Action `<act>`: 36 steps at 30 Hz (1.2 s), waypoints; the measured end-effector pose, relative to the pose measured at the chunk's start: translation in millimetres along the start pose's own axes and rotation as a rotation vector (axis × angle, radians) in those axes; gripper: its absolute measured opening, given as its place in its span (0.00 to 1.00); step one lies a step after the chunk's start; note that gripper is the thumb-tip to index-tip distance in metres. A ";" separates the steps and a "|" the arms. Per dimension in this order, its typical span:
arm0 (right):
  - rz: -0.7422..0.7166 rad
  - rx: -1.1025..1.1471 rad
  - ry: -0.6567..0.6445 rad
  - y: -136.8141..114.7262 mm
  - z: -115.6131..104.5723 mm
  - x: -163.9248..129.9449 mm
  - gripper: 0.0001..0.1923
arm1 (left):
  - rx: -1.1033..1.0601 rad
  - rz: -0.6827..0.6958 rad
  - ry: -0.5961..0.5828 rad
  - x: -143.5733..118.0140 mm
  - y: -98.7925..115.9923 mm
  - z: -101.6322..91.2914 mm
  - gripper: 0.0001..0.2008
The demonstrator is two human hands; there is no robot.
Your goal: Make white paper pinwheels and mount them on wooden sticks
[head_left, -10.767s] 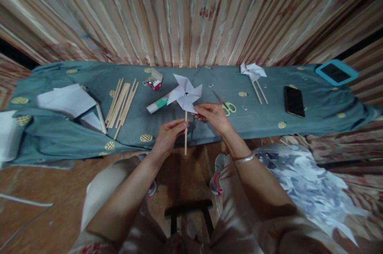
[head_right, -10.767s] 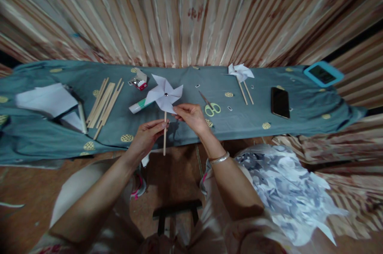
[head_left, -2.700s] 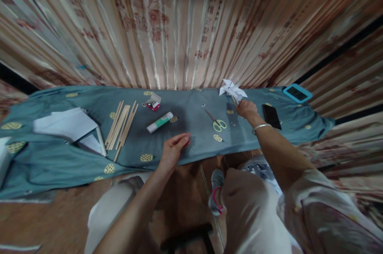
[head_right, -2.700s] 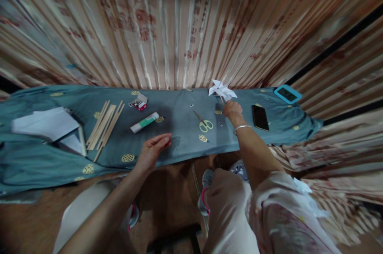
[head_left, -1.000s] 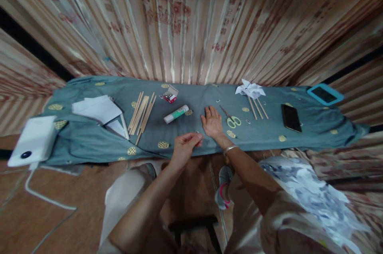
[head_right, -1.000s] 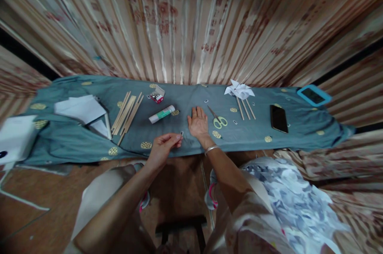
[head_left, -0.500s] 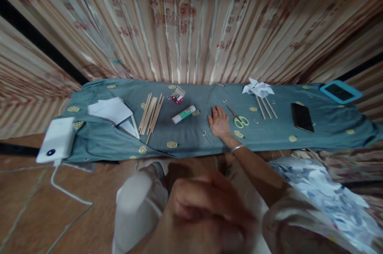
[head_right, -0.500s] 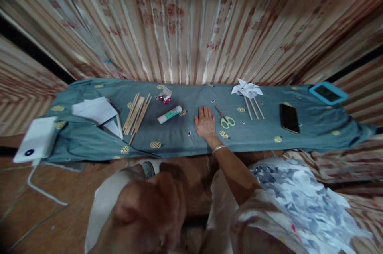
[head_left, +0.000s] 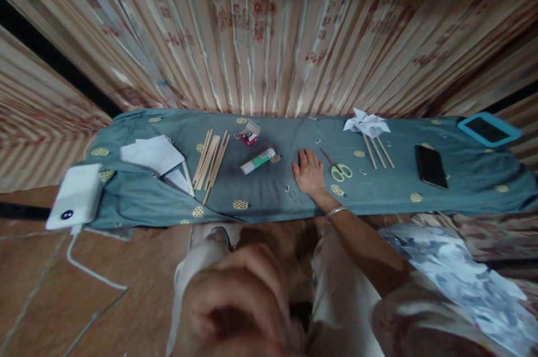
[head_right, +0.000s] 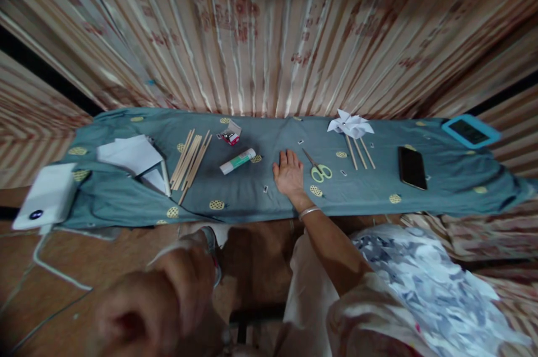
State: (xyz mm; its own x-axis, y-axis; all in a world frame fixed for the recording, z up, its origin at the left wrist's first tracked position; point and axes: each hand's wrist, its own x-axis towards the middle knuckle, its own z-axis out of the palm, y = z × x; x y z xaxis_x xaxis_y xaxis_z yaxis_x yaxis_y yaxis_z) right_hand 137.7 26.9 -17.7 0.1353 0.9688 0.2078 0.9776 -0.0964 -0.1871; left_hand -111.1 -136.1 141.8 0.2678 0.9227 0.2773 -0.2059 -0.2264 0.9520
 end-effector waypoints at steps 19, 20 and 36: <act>-0.009 0.011 0.017 -1.5 -0.5 -0.7 0.28 | 1.344 -0.206 0.433 122.6 -116.8 -217.5 0.13; -0.006 0.012 0.010 -1.8 -1.0 -0.5 0.28 | 1.365 -0.218 0.420 122.8 -117.5 -220.2 0.14; -0.011 0.025 0.014 -1.4 -1.2 -0.4 0.28 | 1.432 -0.416 0.427 125.1 -100.6 -215.2 0.17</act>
State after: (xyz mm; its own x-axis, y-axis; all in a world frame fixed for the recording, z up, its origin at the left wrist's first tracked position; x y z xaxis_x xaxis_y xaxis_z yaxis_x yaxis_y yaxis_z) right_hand 136.5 26.4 -16.3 0.1275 0.9663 0.2235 0.9747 -0.0804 -0.2084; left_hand -259.4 69.2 52.9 -0.2548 0.9550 0.1517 0.9197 0.1909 0.3431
